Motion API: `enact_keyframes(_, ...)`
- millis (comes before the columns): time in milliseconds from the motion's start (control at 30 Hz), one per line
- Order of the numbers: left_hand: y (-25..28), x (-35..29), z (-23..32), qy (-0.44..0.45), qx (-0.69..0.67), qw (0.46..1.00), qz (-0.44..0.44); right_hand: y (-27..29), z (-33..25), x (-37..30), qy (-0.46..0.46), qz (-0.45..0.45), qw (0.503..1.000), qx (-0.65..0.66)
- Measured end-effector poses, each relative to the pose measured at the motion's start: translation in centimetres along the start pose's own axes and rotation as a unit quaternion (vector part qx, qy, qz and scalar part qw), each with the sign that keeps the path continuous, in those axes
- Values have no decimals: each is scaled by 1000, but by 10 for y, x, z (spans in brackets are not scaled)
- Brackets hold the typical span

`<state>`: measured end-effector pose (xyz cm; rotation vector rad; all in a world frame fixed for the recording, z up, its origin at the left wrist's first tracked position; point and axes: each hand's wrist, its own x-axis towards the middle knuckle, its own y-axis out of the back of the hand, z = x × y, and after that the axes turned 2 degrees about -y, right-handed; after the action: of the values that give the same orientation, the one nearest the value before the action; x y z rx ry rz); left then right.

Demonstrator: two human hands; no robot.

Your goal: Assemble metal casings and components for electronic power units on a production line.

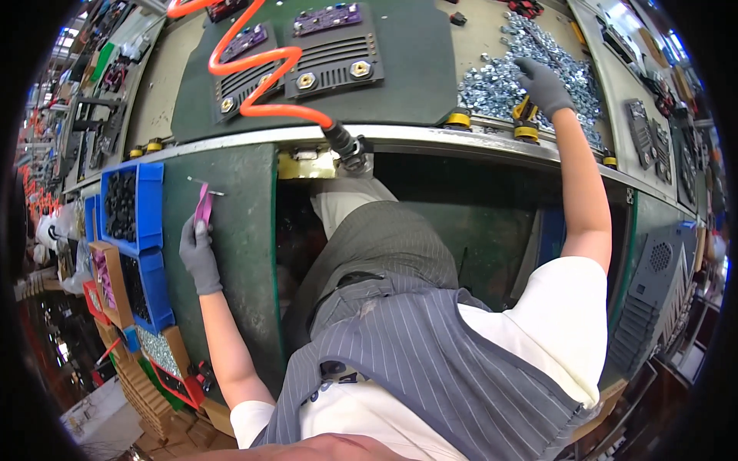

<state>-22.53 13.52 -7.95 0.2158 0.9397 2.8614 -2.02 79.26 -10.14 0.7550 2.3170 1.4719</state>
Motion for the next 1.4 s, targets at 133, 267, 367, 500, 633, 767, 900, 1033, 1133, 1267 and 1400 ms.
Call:
enact_keyframes(133, -2, 0, -1, 3, -57, 998, 22, -18, -29, 22, 47, 9, 999, -5)
enact_keyframes(267, -3, 2, -7, 2, -71, 996, 47, -37, -44, 61, -1, -3, 989, -145)
enact_keyframes(367, -6, -1, 4, -17, -81, 994, 66, -45, -52, 89, -7, -135, 954, -269)
enact_keyframes(500, 1, -2, -1, -72, -86, 987, 114, -47, -45, 103, 31, -139, 958, -248)
enact_keyframes(633, 22, 11, 2, -116, 1, 971, 209, -51, 16, 97, 10, 51, 998, 19)
enact_keyframes(767, 35, 26, 51, -70, -73, 975, 197, -51, 102, 107, -210, 93, 764, 603)
enact_keyframes(900, 31, 42, 88, -32, -50, 993, 102, -31, 91, 116, -188, 25, 562, 805)
enact_keyframes(1033, 14, 69, 113, -63, -41, 996, 49, -13, -33, 128, -98, -83, 572, 810)
enact_keyframes(1133, -2, 88, 122, -84, -45, 995, 13, -16, -97, 145, 71, -321, 606, 725)
enact_keyframes(1267, -23, 105, 133, -123, -8, 991, -45, -18, -215, 110, 57, -242, 759, 602)
enact_keyframes(1400, -36, 116, 141, -165, 27, 985, -50, -55, -223, 137, 83, -317, 778, 536)
